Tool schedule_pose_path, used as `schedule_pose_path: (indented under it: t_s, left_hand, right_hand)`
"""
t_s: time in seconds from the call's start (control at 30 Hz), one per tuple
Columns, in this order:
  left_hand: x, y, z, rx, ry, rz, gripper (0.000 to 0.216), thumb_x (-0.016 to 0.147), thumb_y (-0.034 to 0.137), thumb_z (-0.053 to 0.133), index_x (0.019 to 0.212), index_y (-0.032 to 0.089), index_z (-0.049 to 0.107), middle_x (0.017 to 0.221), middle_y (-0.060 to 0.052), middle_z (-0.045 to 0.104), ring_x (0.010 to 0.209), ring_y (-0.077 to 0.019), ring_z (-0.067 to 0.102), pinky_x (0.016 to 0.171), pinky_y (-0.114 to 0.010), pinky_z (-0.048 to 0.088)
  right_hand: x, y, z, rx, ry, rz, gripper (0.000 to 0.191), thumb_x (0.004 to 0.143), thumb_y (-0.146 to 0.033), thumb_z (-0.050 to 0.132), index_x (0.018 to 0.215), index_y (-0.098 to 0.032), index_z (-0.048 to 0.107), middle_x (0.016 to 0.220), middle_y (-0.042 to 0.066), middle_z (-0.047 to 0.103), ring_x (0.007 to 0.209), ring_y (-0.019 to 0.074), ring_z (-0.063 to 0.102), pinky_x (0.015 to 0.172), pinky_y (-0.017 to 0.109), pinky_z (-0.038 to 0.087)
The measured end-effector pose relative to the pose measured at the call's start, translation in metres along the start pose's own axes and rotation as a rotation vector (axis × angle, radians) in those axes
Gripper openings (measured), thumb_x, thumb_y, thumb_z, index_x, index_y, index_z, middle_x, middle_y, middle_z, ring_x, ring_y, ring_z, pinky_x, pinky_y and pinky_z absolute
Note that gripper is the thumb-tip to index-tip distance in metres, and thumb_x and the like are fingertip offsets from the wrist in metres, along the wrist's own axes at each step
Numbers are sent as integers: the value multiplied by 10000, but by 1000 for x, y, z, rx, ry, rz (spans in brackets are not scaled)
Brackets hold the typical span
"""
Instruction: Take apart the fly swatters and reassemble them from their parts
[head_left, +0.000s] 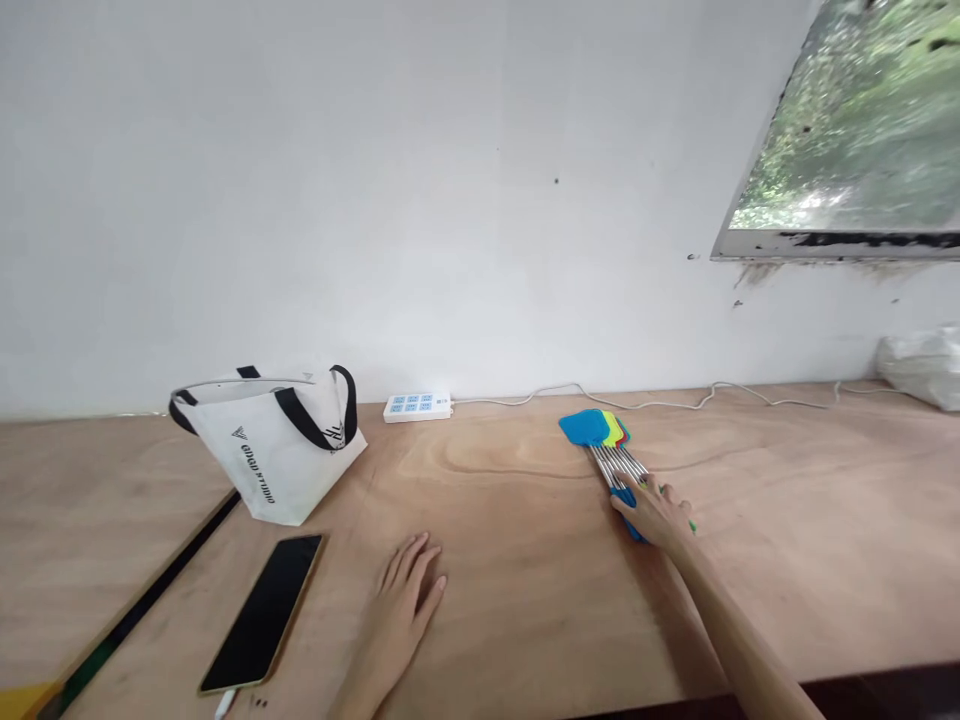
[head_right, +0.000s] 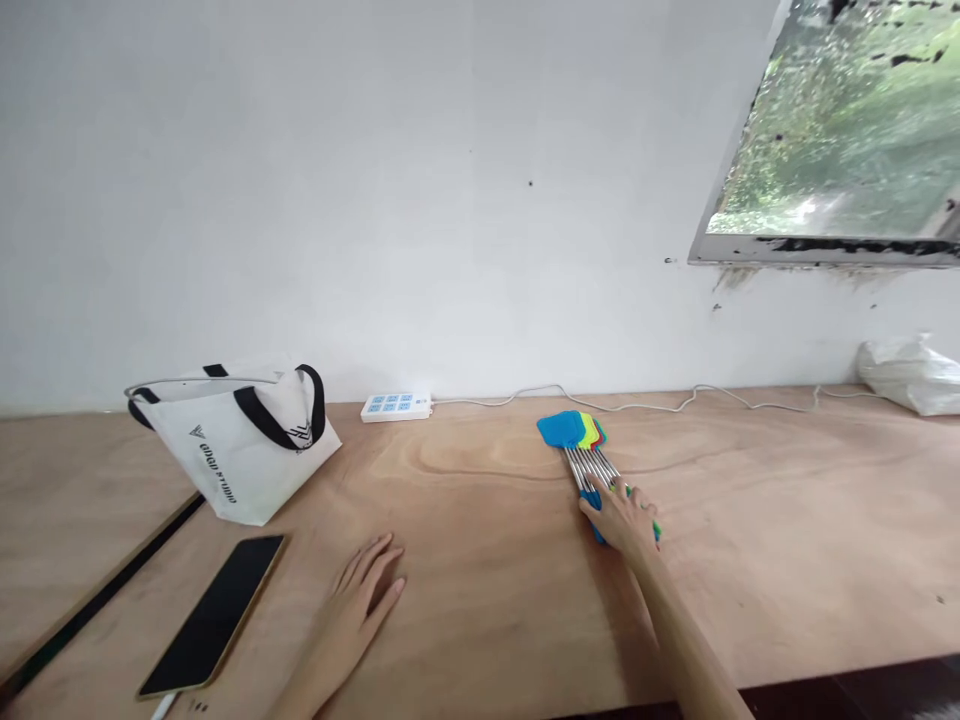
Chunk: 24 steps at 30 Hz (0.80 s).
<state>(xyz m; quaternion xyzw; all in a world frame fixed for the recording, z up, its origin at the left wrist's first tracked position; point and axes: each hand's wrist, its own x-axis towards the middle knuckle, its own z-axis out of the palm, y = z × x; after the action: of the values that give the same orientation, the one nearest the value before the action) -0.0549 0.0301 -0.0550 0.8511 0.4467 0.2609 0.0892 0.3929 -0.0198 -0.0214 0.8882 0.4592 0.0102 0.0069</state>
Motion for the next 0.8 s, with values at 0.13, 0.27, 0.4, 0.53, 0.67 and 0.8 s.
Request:
schedule_pose_path:
  t_s: [0.13, 0.27, 0.4, 0.53, 0.67, 0.8]
  left_hand:
    - [1, 4, -4, -2, -7, -31, 381, 1015, 452, 471, 1321, 279, 618, 1452, -57, 571, 1370, -273, 512, 1135, -504, 462]
    - [4, 12, -11, -3, -9, -81, 363, 1014, 457, 465, 1277, 277, 639, 1435, -54, 585, 1349, -264, 534, 1130, -485, 466]
    - [6, 19, -14, -9, -14, -128, 376, 1016, 462, 455, 1282, 262, 629, 1431, -61, 585, 1340, -256, 540, 1126, -471, 466]
    - [7, 21, -15, -24, -28, -128, 395, 1019, 473, 448, 1302, 246, 606, 1448, -69, 569, 1365, -254, 510, 1150, -470, 432]
    - [7, 20, -13, -39, -51, -121, 404, 1023, 478, 438, 1308, 235, 591, 1464, -71, 553, 1393, -254, 476, 1176, -468, 396]
    - [6, 20, -12, -39, -47, -93, 393, 1034, 454, 429, 1316, 229, 585, 1476, -78, 542, 1402, -254, 465, 1188, -470, 376]
  right_hand:
    - [-4, -3, 0, -36, 16, -25, 574, 989, -537, 333, 1554, -439, 325, 1516, 127, 439, 1304, 398, 472, 968, 606, 387]
    - [-7, -5, 3, -72, 25, -64, 588, 1001, -556, 299, 1575, -428, 288, 1533, 143, 422, 1306, 416, 459, 953, 607, 386]
    - [-9, -6, 4, -117, 26, -91, 599, 1020, -516, 258, 1596, -352, 278, 1516, 196, 432, 1303, 450, 443, 925, 649, 377]
    - [-6, -6, 5, -116, -5, -117, 606, 1028, -521, 245, 1605, -336, 255, 1524, 192, 423, 1323, 464, 422, 928, 676, 369]
    - [-4, -7, 5, -70, -28, -69, 590, 1039, -530, 209, 1608, -372, 221, 1560, 159, 396, 1377, 464, 383, 975, 705, 332]
    - [-21, -18, 1, 32, 45, 7, 618, 1041, -564, 184, 1617, -342, 208, 1632, 183, 290, 1452, 490, 272, 1006, 776, 256]
